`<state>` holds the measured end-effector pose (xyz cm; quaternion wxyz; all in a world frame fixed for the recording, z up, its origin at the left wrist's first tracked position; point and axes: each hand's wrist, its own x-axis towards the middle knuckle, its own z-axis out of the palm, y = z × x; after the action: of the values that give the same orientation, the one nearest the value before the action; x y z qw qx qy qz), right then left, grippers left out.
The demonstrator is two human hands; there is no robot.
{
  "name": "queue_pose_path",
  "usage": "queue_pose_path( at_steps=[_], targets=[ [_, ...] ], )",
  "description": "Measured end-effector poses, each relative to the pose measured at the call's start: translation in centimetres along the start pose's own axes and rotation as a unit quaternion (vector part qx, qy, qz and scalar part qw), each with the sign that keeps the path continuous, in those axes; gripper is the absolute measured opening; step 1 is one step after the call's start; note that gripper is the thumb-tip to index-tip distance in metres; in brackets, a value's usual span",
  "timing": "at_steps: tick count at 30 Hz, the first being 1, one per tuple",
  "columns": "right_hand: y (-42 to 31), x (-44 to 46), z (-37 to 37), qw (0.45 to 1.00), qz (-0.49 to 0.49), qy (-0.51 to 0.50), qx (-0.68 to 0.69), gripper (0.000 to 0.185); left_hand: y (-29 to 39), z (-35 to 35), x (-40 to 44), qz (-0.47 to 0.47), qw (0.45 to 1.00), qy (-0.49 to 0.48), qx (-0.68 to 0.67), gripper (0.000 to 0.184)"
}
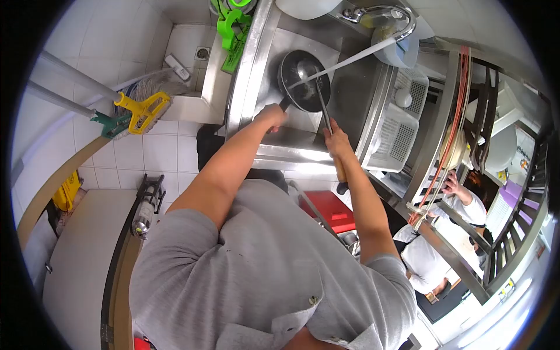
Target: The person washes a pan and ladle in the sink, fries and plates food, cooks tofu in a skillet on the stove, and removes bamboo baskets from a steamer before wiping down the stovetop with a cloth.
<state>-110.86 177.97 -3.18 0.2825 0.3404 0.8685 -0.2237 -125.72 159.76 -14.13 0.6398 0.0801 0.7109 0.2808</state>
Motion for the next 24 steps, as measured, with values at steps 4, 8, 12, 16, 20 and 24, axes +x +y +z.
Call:
queue_pose_path(
  at_steps=[4,8,12,16,20,24],
  targets=[
    [-2.5,-1.3,-0.6,0.985,0.072,-0.06,0.147,0.054,-0.1,-0.1,0.2,-0.013,0.999,0.038,-0.022,0.032],
    [1.8,0.3,3.5,0.991,-0.06,0.009,0.12,0.057,-0.7,-0.1,0.8,-0.013,1.0,0.005,0.006,0.033],
    [-5.2,-4.2,0.1,0.969,0.12,-0.11,0.184,0.058,-0.2,0.1,-0.1,-0.028,0.998,0.049,0.028,0.034],
    [-3.7,-4.8,0.4,0.987,0.077,-0.081,0.12,0.058,-0.4,0.1,0.3,-0.038,0.999,0.013,0.015,0.034],
    [-4.9,-5.6,-0.4,0.972,0.133,-0.106,0.161,0.06,0.3,-0.1,0.0,-0.06,0.997,0.034,0.041,0.036],
    [-4.2,-4.9,0.0,0.966,0.134,-0.096,0.199,0.061,0.5,-0.1,-0.1,-0.044,0.998,0.007,0.041,0.04]
  ],
)
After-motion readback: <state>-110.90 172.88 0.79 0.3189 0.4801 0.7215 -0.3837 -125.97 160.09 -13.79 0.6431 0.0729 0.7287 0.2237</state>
